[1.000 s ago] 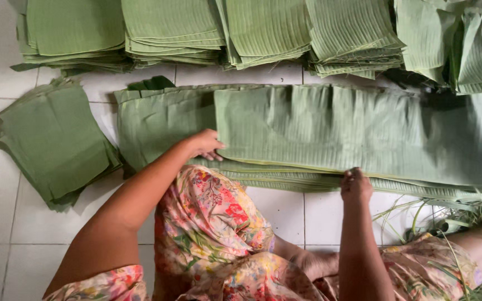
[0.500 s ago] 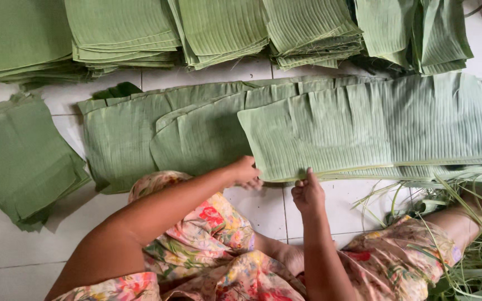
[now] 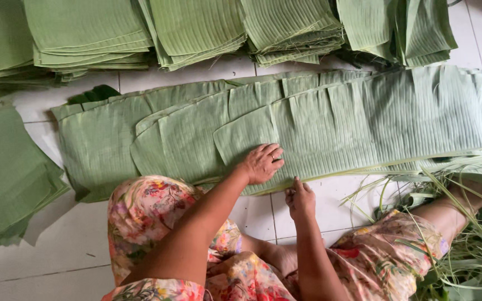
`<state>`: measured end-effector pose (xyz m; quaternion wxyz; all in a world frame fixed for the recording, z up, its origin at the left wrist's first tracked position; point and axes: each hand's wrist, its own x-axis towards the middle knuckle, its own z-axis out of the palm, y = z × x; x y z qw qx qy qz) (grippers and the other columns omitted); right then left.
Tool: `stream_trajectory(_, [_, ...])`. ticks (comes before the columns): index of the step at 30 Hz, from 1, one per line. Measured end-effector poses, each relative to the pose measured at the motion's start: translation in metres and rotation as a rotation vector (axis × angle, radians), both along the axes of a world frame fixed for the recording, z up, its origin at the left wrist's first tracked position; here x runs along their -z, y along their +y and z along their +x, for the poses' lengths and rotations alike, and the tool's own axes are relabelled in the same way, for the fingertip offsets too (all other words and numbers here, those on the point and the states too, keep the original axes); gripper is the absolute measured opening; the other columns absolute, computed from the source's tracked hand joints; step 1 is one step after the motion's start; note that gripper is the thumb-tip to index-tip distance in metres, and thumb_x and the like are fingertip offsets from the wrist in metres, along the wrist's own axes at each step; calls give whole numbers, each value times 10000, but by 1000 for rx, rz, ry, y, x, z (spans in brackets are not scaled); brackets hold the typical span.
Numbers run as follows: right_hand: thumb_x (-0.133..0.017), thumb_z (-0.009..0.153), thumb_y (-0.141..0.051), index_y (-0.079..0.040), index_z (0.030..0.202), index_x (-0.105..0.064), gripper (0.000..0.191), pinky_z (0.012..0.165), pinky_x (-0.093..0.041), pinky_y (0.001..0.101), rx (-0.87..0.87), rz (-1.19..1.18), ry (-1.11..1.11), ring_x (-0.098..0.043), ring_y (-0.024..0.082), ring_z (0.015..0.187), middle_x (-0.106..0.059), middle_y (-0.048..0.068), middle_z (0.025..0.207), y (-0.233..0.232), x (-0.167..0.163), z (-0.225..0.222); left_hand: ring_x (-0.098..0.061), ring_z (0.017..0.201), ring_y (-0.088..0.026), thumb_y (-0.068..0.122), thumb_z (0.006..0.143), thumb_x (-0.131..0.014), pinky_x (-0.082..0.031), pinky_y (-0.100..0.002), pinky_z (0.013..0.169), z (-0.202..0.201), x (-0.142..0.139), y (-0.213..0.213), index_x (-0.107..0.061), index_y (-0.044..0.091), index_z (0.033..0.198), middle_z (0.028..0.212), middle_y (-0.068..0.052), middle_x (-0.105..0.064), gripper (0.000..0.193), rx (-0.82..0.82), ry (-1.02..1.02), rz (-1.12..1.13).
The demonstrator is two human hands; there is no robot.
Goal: The person sits on a tiled floor surrounded by stacks of banana leaves. They tear leaflets away from the leaf midrib one at a time, smooth the torn pieces, and stack the separated leaf pieces onto piles in front of them.
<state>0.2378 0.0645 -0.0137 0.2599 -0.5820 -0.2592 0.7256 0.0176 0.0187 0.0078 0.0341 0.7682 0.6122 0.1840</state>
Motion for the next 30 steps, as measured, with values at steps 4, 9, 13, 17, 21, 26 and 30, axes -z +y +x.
stream_trajectory(4, [-676, 1053, -166, -72, 945, -503, 225, 497, -437, 235, 118, 148, 145, -539, 117, 618, -537, 26, 796, -4, 2, -1, -441, 1373, -347, 327, 837, -643, -323, -510, 1172, -4, 8, -2, -705, 157, 1189, 1399, -129, -544, 396, 8, 0, 62])
stream_trajectory(9, [-596, 1030, -156, -71, 1063, -631, 98, 585, -457, 214, 47, 212, 237, -519, 88, 681, -594, -3, 883, -16, -17, -6, -432, 1389, -348, 343, 852, -632, -308, -492, 1216, -7, 3, -2, -696, 176, 1215, 1407, -133, -548, 405, 19, 7, -64])
stream_trajectory(13, [-561, 1022, -197, -87, 1045, -595, 117, 578, -467, 246, 18, 75, 157, -543, 127, 667, -594, 21, 851, -15, -36, -2, -430, 1440, -332, 396, 877, -604, -281, -488, 1218, -5, 3, -5, -668, 92, 1293, 1467, -139, -543, 519, -85, 40, 154])
stream_trajectory(17, [-581, 1036, -186, -51, 989, -549, 146, 609, -495, 274, 29, -10, 164, -560, 144, 684, -572, 30, 834, -38, -47, 12, -393, 1456, -310, 399, 892, -582, -246, -492, 1243, -5, 4, -5, -634, 54, 1354, 1501, -128, -522, 579, -58, 42, -7])
stream_trajectory(21, [-624, 1036, -173, -54, 933, -571, 166, 569, -428, 246, -2, 60, 149, -495, 105, 645, -551, 7, 807, -64, -111, 53, -358, 1494, -299, 399, 992, -554, -210, -476, 1318, -8, -6, -2, -593, 79, 1422, 1547, -112, -493, 537, -28, -1, -254])
stream_trajectory(26, [-508, 1105, -273, -144, 1058, -586, 158, 592, -512, 204, 198, 331, -27, -588, 81, 727, -615, 15, 934, -24, -263, 141, -299, 1540, -291, 362, 927, -583, -212, -549, 1241, -8, -40, -9, -554, 74, 1442, 1634, -107, -402, 591, -45, -95, -76])
stream_trajectory(30, [-537, 1074, -200, -76, 1032, -548, 131, 536, -511, 241, 94, 153, 134, -580, 101, 640, -678, 115, 959, -33, -239, 126, -204, 1544, -334, 417, 885, -600, -139, -750, 1124, -8, -61, -12, -490, 186, 1502, 1652, -73, -320, 668, -119, -72, -335])
